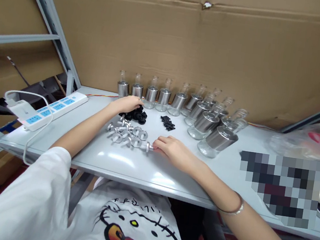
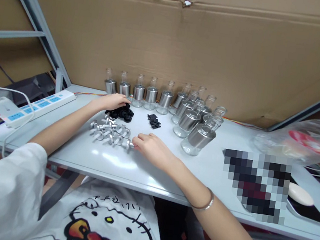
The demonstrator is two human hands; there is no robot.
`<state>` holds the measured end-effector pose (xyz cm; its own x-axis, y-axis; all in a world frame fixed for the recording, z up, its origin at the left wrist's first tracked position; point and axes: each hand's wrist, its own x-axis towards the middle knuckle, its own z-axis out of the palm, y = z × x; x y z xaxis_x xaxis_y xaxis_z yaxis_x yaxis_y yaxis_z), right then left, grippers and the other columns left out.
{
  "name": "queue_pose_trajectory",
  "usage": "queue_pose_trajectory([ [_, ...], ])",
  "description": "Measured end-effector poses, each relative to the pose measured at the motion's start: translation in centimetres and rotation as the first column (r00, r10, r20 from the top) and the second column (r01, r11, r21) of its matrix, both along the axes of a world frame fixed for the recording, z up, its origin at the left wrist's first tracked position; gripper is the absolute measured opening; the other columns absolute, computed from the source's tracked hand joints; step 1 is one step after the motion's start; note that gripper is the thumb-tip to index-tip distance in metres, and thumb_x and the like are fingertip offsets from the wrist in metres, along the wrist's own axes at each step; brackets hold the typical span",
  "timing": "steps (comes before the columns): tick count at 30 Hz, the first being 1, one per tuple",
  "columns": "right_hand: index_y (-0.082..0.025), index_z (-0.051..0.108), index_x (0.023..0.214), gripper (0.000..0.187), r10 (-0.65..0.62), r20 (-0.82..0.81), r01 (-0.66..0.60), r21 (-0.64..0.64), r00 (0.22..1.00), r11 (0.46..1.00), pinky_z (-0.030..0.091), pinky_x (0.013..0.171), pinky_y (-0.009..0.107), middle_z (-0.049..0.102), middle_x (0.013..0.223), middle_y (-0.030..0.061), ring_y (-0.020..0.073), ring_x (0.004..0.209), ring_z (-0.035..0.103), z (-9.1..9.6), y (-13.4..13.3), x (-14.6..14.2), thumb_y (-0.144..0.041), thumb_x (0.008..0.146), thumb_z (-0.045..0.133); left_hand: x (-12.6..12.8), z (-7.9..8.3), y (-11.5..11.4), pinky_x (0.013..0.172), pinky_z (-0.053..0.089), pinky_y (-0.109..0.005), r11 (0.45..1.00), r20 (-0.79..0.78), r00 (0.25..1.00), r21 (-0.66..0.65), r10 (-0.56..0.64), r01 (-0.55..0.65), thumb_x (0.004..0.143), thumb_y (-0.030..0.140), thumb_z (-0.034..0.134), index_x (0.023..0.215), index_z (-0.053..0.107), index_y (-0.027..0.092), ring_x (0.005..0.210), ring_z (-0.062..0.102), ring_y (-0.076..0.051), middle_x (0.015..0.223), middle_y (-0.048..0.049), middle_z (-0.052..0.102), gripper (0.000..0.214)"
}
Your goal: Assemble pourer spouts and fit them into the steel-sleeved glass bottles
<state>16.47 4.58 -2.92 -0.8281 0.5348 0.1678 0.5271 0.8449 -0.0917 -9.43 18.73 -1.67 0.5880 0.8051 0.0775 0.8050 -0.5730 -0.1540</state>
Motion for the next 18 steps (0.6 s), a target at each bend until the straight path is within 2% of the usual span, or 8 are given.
queue_pose_trajectory([
  [7,-0.017,0.066,0.104,0.019,0.058,-0.047,-0.058,-0.015,0.997,0.998,0.047,0.075,0.035,0.066,0.094,0.0091,0.0196,0.081,0.063,-0.5,0.2,0.1,-0.022,0.094,0.051,0.4,0.9,-0.7,0.090,0.046,-0.025,0.998,-0.015,1.000,-0.048,0.027,-0.028,0.090,0.021,0.046,0.121,0.060,0.016,0.106,0.063,-0.020,0.116,-0.0103,0.066,0.035],
  [10,-0.018,0.064,0.115,0.026,0.043,-0.050,-0.044,-0.020,0.998,0.999,0.049,0.077,0.037,0.065,0.102,0.0107,0.0203,0.083,0.064,-0.6,0.1,0.2,-0.023,0.094,0.050,0.5,2.0,-1.4,0.089,0.046,-0.026,0.995,-0.014,0.998,-0.079,0.054,-0.055,0.089,0.025,0.046,0.123,0.059,0.015,0.104,0.063,-0.021,0.116,-0.0119,0.065,0.037],
  [12,-0.017,0.062,0.119,0.029,0.022,-0.040,-0.023,-0.027,0.999,0.999,0.051,0.078,0.038,0.064,0.107,0.0117,0.0208,0.083,0.065,-0.6,0.1,0.2,-0.023,0.094,0.049,0.3,3.5,-2.1,0.089,0.046,-0.026,0.982,0.039,0.997,-0.178,0.070,-0.062,0.090,0.029,0.047,0.126,0.056,0.015,0.105,0.062,-0.020,0.118,-0.0107,0.065,0.040],
  [15,-0.015,0.060,0.122,0.031,0.014,-0.033,-0.016,-0.056,0.999,0.998,0.051,0.080,0.040,0.063,0.105,0.0131,0.0228,0.087,0.065,-0.4,-0.1,0.2,-0.023,0.094,0.048,-0.8,5.8,-3.7,0.086,0.047,-0.022,0.918,0.211,0.976,-0.397,0.059,0.030,0.092,0.040,0.042,0.129,0.051,0.021,0.104,0.061,-0.016,0.120,-0.0049,0.065,0.043],
  [18,-0.012,0.056,0.125,0.036,-0.023,-0.079,0.010,-0.164,0.997,0.986,0.052,0.082,0.040,0.063,0.104,0.0137,0.0238,0.091,0.064,-0.3,-0.4,-0.1,-0.027,0.092,0.052,-2.6,6.6,-5.7,0.085,0.048,-0.025,0.885,0.298,0.950,-0.462,0.095,0.057,0.091,0.046,0.042,0.124,0.053,0.020,0.102,0.062,-0.017,0.119,-0.0052,0.064,0.043],
])
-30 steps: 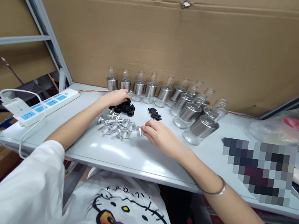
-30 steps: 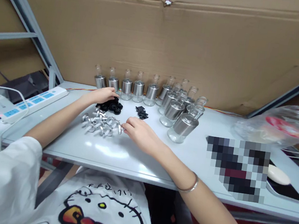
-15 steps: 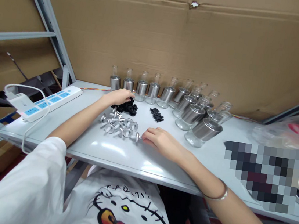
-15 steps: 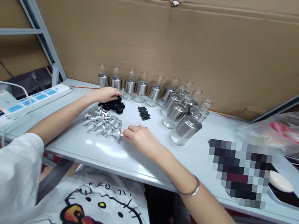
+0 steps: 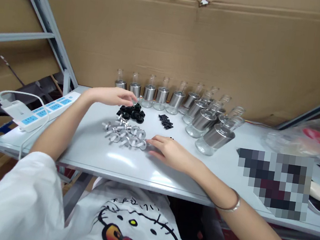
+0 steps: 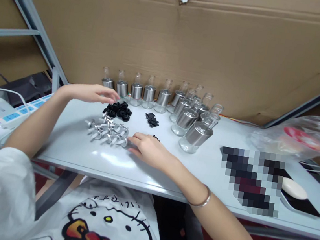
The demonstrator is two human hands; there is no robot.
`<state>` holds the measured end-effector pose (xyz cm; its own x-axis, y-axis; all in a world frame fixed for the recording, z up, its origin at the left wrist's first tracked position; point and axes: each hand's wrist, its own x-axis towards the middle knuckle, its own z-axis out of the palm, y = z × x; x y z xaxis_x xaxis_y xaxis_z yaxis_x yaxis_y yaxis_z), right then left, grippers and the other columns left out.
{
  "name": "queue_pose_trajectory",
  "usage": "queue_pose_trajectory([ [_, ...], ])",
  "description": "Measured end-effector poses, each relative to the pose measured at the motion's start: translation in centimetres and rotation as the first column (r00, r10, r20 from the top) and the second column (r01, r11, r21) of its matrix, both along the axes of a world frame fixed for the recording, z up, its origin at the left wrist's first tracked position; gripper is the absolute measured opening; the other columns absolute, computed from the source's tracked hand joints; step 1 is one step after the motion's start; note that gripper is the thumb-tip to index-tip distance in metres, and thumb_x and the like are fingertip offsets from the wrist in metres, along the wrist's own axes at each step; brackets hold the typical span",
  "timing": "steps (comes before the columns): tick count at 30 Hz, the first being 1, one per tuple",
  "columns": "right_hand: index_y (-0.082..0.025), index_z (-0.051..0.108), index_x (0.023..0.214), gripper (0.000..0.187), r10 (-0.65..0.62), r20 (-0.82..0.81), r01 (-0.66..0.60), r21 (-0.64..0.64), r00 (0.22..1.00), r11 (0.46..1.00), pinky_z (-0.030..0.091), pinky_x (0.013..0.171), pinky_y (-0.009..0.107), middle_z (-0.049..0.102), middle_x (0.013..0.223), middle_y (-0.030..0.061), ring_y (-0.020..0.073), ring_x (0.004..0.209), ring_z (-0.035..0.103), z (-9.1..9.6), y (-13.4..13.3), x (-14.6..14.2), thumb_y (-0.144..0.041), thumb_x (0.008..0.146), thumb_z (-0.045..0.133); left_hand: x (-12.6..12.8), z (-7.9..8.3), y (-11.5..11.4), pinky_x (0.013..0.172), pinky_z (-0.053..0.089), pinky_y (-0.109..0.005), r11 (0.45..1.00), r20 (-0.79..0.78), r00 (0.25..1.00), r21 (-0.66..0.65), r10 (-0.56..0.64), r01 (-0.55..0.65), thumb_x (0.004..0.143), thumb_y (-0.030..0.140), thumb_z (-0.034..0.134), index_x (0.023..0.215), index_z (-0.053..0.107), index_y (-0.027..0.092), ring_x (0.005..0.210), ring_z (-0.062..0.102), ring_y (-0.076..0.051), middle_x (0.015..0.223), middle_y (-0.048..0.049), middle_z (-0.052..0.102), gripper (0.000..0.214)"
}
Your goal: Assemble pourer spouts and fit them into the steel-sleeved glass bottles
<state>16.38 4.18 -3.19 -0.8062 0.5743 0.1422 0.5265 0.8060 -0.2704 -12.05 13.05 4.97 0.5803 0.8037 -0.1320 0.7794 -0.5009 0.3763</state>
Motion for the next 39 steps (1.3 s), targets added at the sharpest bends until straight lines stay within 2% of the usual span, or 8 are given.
queue_pose_trajectory([
  [7,-0.015,0.014,0.151,0.110,-0.224,-0.094,0.195,-0.245,0.970,0.950,0.050,0.090,0.046,0.049,0.127,0.0212,0.0343,0.112,0.057,-0.8,0.1,-2.5,-0.054,0.068,0.075,-4.4,-4.2,-3.4,0.097,0.045,-0.036,0.990,0.318,0.937,-0.045,0.143,-0.136,0.085,0.055,0.051,0.126,0.044,0.019,0.122,0.052,-0.024,0.133,-0.0113,0.053,0.055],
  [11,-0.012,0.017,0.151,0.115,-0.281,-0.044,0.261,-0.263,0.959,0.929,0.048,0.091,0.045,0.053,0.125,0.0215,0.0351,0.113,0.056,-1.3,0.9,-3.1,-0.047,0.062,0.081,-6.5,-5.6,-3.1,0.100,0.043,-0.037,0.975,0.356,0.928,-0.220,0.111,-0.032,0.082,0.051,0.058,0.136,0.035,0.023,0.133,0.043,-0.025,0.143,-0.0128,0.044,0.064],
  [15,-0.012,0.015,0.152,0.106,-0.263,-0.115,0.190,-0.431,0.958,0.882,0.051,0.075,0.035,0.064,0.094,0.0077,0.0212,0.083,0.062,-1.4,1.2,-2.5,-0.040,0.070,0.077,-7.5,-6.9,-2.2,0.099,0.044,-0.036,0.958,0.376,0.923,-0.284,0.080,0.033,0.077,0.045,0.067,0.137,0.036,0.025,0.136,0.038,-0.026,0.145,-0.0135,0.040,0.071],
  [22,-0.016,0.006,0.153,0.103,-0.443,-0.236,-0.013,-0.892,0.865,0.451,0.051,0.050,0.023,0.057,0.078,-0.0028,0.0097,0.058,0.056,-0.5,0.2,-2.2,-0.015,0.073,0.072,-7.3,-8.3,-2.1,0.094,0.043,-0.032,0.954,0.287,0.957,-0.297,0.049,0.041,0.063,0.046,0.078,0.143,0.027,0.027,0.126,0.043,-0.026,0.143,-0.0115,0.037,0.096],
  [25,-0.017,0.003,0.153,0.103,-0.491,-0.206,-0.026,-0.937,0.846,0.348,0.055,0.049,0.023,0.056,0.071,-0.0050,0.0106,0.057,0.058,-0.3,-0.3,-2.6,-0.011,0.074,0.069,-7.0,-8.0,-2.3,0.090,0.044,-0.030,0.957,0.227,0.973,-0.290,0.039,0.029,0.062,0.045,0.079,0.145,0.023,0.027,0.120,0.045,-0.025,0.138,-0.0105,0.039,0.102],
  [28,-0.023,0.010,0.152,0.098,-0.512,-0.245,-0.063,-0.936,0.823,0.346,0.057,0.052,0.023,0.056,0.074,-0.0042,0.0115,0.064,0.062,-0.7,-0.4,-2.9,-0.008,0.074,0.067,-7.0,-8.0,-2.3,0.088,0.044,-0.029,0.962,0.227,0.974,-0.270,0.022,0.041,0.062,0.043,0.079,0.144,0.024,0.028,0.113,0.048,-0.022,0.128,-0.0084,0.045,0.100],
  [34,-0.022,0.021,0.150,0.088,-0.423,-0.385,-0.152,-0.859,0.820,0.488,0.060,0.061,0.027,0.056,0.100,0.0062,0.0141,0.078,0.062,-2.1,0.6,-2.4,-0.015,0.076,0.068,-7.2,-8.4,-2.1,0.089,0.044,-0.031,0.954,0.267,0.963,-0.296,0.032,0.051,0.064,0.043,0.078,0.139,0.030,0.028,0.108,0.050,-0.020,0.121,-0.0070,0.050,0.090],
  [39,-0.021,0.025,0.148,0.087,-0.459,-0.337,-0.088,-0.872,0.822,0.482,0.059,0.060,0.025,0.053,0.116,0.0111,0.0128,0.078,0.062,-2.1,1.0,-2.4,-0.012,0.074,0.069,-6.8,-8.1,-2.4,0.090,0.042,-0.030,0.961,0.227,0.974,-0.275,0.023,0.042,0.065,0.044,0.077,0.147,0.017,0.028,0.111,0.050,-0.021,0.123,-0.0075,0.050,0.103],
])
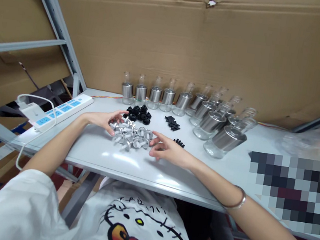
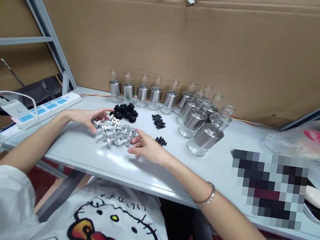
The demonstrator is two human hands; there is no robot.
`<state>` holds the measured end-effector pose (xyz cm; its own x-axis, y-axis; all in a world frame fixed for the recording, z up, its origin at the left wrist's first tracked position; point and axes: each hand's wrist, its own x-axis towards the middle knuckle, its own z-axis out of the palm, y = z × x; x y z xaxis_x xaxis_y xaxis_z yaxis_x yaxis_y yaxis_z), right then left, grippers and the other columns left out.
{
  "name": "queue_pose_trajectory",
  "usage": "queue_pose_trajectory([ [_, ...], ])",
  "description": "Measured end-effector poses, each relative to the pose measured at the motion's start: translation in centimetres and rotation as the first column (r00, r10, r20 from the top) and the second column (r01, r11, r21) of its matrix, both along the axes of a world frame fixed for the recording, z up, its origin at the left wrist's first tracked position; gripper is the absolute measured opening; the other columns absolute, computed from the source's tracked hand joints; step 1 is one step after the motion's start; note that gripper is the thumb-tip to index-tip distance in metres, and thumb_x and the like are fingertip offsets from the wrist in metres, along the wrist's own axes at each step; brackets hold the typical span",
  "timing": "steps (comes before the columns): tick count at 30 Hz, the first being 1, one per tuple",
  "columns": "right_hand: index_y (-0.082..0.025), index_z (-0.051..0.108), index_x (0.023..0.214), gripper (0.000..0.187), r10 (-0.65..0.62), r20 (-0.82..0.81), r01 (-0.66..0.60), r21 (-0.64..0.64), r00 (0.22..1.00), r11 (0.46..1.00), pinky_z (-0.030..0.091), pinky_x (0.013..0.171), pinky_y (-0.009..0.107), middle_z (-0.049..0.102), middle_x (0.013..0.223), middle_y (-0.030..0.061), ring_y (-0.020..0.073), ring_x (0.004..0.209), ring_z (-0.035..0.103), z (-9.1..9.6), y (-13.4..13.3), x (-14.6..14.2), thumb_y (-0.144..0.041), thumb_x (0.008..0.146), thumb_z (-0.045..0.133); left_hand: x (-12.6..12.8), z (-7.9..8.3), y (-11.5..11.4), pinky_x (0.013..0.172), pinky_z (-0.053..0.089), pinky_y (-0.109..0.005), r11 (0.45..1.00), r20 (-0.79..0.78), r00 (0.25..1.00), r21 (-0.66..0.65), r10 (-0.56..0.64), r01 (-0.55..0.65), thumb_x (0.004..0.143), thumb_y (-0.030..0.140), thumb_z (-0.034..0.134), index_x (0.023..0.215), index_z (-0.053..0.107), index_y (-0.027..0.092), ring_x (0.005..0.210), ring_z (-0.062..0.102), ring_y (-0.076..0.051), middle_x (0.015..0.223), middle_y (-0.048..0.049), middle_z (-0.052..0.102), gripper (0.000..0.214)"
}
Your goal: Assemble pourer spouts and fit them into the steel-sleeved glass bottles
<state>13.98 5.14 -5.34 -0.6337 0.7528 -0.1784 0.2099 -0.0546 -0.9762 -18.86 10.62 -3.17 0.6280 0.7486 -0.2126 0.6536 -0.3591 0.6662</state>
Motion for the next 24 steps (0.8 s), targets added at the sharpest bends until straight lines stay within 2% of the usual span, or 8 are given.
queue_pose_trajectory([
  [4,-0.021,0.027,0.147,0.084,-0.031,0.014,0.031,-0.012,0.999,0.999,0.060,0.072,0.030,0.050,0.125,0.0130,0.0147,0.086,0.065,-0.1,0.1,-0.4,-0.009,0.075,0.067,0.4,0.5,-0.3,0.090,0.043,-0.029,1.000,-0.053,0.999,0.009,0.001,0.000,0.064,0.046,0.077,0.146,0.022,0.026,0.110,0.050,-0.021,0.121,-0.0069,0.050,0.100],
  [7,-0.023,0.026,0.148,0.082,-0.003,0.019,0.002,0.049,1.000,0.999,0.058,0.085,0.035,0.050,0.128,0.0137,0.0176,0.098,0.066,-0.3,0.2,-0.5,-0.010,0.078,0.066,0.4,0.6,-0.4,0.089,0.043,-0.029,1.000,-0.052,0.999,0.004,0.002,-0.002,0.065,0.048,0.076,0.142,0.029,0.025,0.110,0.050,-0.022,0.118,-0.0067,0.051,0.093],
  [10,-0.023,0.025,0.148,0.082,0.007,0.014,-0.008,0.076,1.000,0.997,0.056,0.092,0.036,0.049,0.131,0.0140,0.0190,0.104,0.065,-0.4,0.3,-0.5,-0.012,0.078,0.067,0.1,0.6,-0.5,0.090,0.044,-0.031,0.999,-0.055,0.998,-0.017,0.040,-0.041,0.063,0.048,0.076,0.139,0.032,0.025,0.109,0.051,-0.023,0.123,-0.0078,0.048,0.092],
  [13,-0.019,0.025,0.148,0.084,-0.037,-0.029,0.037,0.007,0.999,0.999,0.054,0.094,0.036,0.049,0.131,0.0141,0.0184,0.103,0.064,-0.2,0.3,-0.5,-0.011,0.076,0.068,0.3,0.8,-0.7,0.095,0.044,-0.036,0.998,-0.018,0.998,0.013,0.067,-0.067,0.062,0.050,0.077,0.140,0.030,0.028,0.115,0.048,-0.025,0.136,-0.0098,0.038,0.093],
  [17,-0.019,0.026,0.148,0.086,-0.098,-0.063,0.092,-0.087,0.993,0.992,0.055,0.090,0.036,0.050,0.128,0.0126,0.0175,0.097,0.063,-0.1,0.4,-0.6,-0.013,0.075,0.070,2.3,1.4,-2.0,0.111,0.032,-0.046,0.987,0.041,0.999,0.163,0.006,-0.013,0.055,0.055,0.081,0.143,0.025,0.031,0.137,0.029,-0.032,0.148,-0.0092,0.024,0.107],
  [21,-0.015,0.026,0.148,0.087,-0.122,-0.095,0.104,-0.173,0.988,0.979,0.057,0.085,0.033,0.056,0.115,0.0107,0.0166,0.092,0.063,0.1,0.5,-0.8,-0.008,0.073,0.069,5.0,1.7,-3.6,0.117,0.020,-0.051,0.953,-0.056,0.998,0.300,-0.033,0.048,0.049,0.058,0.084,0.140,0.035,0.030,0.139,0.024,-0.035,0.144,-0.0096,0.030,0.107],
  [24,-0.012,0.025,0.147,0.086,-0.125,-0.124,0.088,-0.270,0.984,0.959,0.056,0.087,0.032,0.060,0.106,0.0090,0.0164,0.091,0.064,0.5,0.3,-0.8,-0.004,0.072,0.068,6.2,1.7,-4.3,0.116,0.025,-0.050,0.944,-0.084,0.996,0.323,-0.039,0.064,0.051,0.058,0.083,0.137,0.040,0.027,0.137,0.029,-0.034,0.142,-0.0108,0.033,0.101],
])
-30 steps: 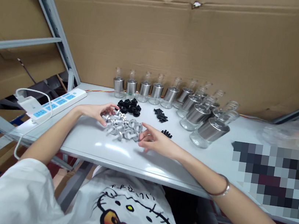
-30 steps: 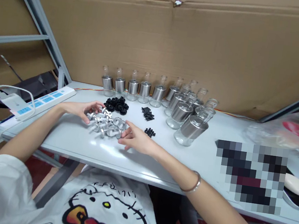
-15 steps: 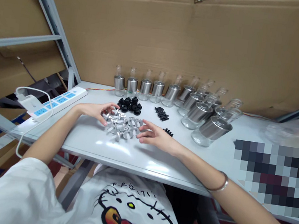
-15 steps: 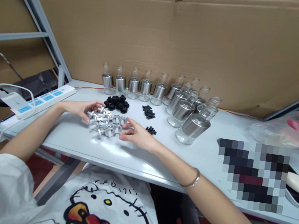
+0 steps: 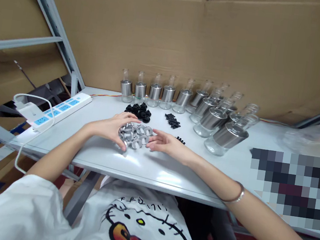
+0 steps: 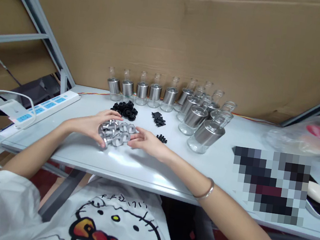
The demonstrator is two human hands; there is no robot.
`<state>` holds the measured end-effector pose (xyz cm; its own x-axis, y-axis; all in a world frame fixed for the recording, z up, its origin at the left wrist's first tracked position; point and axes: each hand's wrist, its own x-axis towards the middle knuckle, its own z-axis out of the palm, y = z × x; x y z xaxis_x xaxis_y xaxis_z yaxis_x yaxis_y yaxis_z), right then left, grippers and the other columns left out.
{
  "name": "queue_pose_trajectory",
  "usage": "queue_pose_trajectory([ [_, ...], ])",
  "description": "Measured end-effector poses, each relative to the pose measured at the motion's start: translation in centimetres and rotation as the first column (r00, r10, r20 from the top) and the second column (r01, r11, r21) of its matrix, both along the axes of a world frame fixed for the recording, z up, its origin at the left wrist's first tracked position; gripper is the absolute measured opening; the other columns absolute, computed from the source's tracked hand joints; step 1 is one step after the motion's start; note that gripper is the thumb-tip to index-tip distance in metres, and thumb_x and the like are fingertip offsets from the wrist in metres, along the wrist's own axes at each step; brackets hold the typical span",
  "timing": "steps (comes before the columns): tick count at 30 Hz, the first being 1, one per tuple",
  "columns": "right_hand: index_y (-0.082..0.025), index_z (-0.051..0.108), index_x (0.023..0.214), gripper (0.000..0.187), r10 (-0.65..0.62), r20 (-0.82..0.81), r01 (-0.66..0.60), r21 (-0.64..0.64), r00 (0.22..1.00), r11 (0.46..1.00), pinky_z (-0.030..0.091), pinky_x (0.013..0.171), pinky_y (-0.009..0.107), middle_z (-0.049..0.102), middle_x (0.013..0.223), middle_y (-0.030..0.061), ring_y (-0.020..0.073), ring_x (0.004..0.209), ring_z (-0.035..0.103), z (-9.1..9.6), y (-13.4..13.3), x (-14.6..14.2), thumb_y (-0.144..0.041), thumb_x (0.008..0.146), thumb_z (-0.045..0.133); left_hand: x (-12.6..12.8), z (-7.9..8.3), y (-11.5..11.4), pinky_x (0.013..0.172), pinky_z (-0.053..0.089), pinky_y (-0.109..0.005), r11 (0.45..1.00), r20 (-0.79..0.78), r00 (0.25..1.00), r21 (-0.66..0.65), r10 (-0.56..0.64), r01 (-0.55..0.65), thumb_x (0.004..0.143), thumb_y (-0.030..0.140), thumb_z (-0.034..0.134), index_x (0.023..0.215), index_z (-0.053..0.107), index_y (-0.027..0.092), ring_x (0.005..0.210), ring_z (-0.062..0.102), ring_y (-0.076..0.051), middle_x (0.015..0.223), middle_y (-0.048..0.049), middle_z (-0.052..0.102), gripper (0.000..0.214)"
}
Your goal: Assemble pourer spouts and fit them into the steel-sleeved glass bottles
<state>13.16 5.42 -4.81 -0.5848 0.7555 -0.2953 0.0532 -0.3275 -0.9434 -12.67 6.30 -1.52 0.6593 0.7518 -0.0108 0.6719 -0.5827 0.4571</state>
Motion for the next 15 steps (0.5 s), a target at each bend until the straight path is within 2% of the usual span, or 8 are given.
queue_pose_trajectory([
  [4,-0.011,0.033,0.143,0.080,0.007,-0.029,-0.009,-0.073,1.000,0.997,0.055,0.091,0.032,0.058,0.112,0.0106,0.0172,0.093,0.065,0.2,-0.4,0.0,-0.005,0.072,0.068,0.3,-0.3,0.0,0.112,0.033,-0.047,0.999,0.031,0.999,0.030,0.016,-0.017,0.061,0.056,0.078,0.131,0.047,0.025,0.131,0.039,-0.031,0.138,-0.0104,0.040,0.083],
  [8,-0.014,0.038,0.140,0.077,-0.020,0.013,0.020,-0.011,1.000,1.000,0.054,0.094,0.034,0.049,0.128,0.0124,0.0161,0.093,0.065,0.1,-0.4,-0.1,-0.006,0.070,0.070,0.3,-0.7,0.4,0.108,0.037,-0.045,0.996,0.061,0.998,0.078,0.027,-0.031,0.065,0.057,0.075,0.126,0.052,0.022,0.125,0.045,-0.029,0.131,-0.0101,0.048,0.074],
  [11,-0.016,0.041,0.137,0.072,-0.030,0.036,0.028,0.047,0.999,0.998,0.054,0.092,0.035,0.045,0.133,0.0120,0.0146,0.090,0.064,0.4,-0.4,0.0,-0.009,0.071,0.071,-0.1,-0.5,0.6,0.106,0.039,-0.044,0.993,0.091,0.995,0.111,0.032,-0.042,0.067,0.058,0.073,0.121,0.054,0.021,0.121,0.048,-0.028,0.126,-0.0095,0.052,0.069],
  [15,-0.016,0.044,0.135,0.069,-0.129,0.048,0.125,0.074,0.991,0.989,0.058,0.082,0.030,0.046,0.127,0.0113,0.0111,0.081,0.061,0.9,-0.8,0.1,-0.011,0.072,0.071,-1.9,0.2,1.1,0.104,0.039,-0.046,0.972,0.239,0.959,0.139,0.153,-0.190,0.072,0.059,0.066,0.115,0.054,0.021,0.118,0.050,-0.028,0.120,-0.0082,0.054,0.059],
])
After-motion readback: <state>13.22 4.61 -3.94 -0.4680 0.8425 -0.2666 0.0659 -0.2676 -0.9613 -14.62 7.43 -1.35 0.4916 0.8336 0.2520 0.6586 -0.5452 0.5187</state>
